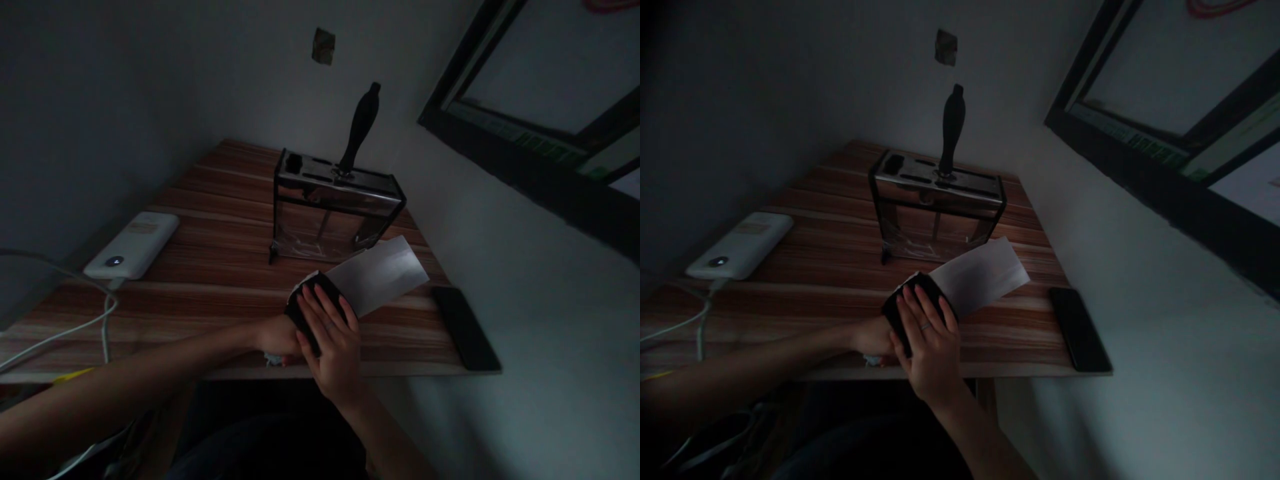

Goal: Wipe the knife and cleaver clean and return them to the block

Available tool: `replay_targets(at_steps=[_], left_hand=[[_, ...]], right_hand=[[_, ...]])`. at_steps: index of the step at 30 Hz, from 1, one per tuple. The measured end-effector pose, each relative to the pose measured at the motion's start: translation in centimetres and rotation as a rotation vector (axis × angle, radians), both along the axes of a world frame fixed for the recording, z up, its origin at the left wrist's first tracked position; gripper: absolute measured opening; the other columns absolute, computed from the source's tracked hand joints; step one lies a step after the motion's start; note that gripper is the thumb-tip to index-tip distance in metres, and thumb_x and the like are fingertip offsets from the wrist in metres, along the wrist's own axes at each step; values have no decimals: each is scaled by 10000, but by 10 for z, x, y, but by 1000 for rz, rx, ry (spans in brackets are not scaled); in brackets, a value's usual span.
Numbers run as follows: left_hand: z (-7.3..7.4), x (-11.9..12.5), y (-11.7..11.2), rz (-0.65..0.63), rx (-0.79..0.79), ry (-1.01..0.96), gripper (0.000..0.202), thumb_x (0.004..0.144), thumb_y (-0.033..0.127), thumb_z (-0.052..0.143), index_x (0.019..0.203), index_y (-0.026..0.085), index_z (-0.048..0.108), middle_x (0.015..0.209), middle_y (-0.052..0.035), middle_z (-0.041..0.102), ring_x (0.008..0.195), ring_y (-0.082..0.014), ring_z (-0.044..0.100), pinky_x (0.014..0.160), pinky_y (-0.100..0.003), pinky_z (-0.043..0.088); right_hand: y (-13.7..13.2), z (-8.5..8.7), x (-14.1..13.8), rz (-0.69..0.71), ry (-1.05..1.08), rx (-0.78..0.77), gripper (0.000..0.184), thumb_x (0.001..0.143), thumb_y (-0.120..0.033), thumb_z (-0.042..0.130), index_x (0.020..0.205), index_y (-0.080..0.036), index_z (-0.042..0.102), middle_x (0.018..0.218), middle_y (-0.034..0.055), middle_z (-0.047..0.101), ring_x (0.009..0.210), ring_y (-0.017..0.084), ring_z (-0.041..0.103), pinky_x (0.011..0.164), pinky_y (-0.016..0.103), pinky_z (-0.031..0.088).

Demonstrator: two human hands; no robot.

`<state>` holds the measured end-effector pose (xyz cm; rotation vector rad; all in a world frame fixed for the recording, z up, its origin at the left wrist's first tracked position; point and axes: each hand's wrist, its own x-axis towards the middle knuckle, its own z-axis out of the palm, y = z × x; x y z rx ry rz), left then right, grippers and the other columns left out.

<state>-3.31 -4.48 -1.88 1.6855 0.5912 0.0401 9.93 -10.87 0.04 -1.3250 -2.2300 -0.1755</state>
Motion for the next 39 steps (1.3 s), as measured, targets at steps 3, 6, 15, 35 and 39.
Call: replay_targets(at_steps=[3, 6, 15, 35, 39], left_hand=[[2, 0, 1, -11, 15, 17, 283, 696, 125, 423, 417, 167, 404, 353, 38, 401, 332, -58, 374, 348, -161, 285], [4, 1, 0, -2, -37, 8, 264, 714, 134, 427, 451, 161, 411, 372, 37, 408, 335, -56, 381, 336, -158, 286], [10, 5, -2, 38, -184, -159, 135, 767, 264, 537, 795, 153, 466, 432, 90, 425, 296, -53, 373, 273, -141, 288], [23, 4, -3, -3, -137, -6, 227, 777, 335, 532, 643, 184, 430, 393, 84, 403, 301, -60, 356, 280, -149, 270], [23, 4, -3, -7, -109, -1, 259, 780, 361, 524, 622, 180, 425, 395, 80, 402, 301, -57, 352, 289, -152, 269]], right_hand=[[1, 1, 3, 15, -25, 5, 440, 904, -232, 388, 1340, -176, 393, 1395, 1, 423, 1335, 142, 294, 1099, 362, 180], [3, 3, 7, 15, -41, 20, 436, 910, -238, 380, 1341, -174, 394, 1395, 3, 423, 1332, 140, 301, 1096, 357, 185], [14, 14, 32, -47, -62, 68, 437, 923, -267, 379, 1356, -204, 379, 1374, 6, 451, 1310, 158, 348, 1084, 367, 204], [46, 35, 96, -300, 110, 241, 428, 931, -270, 358, 1359, -258, 375, 1371, 23, 465, 1306, 200, 357, 1062, 453, 264], [46, 37, 98, -303, 150, 245, 414, 929, -256, 357, 1341, -264, 404, 1360, 21, 478, 1290, 199, 384, 1045, 448, 302]])
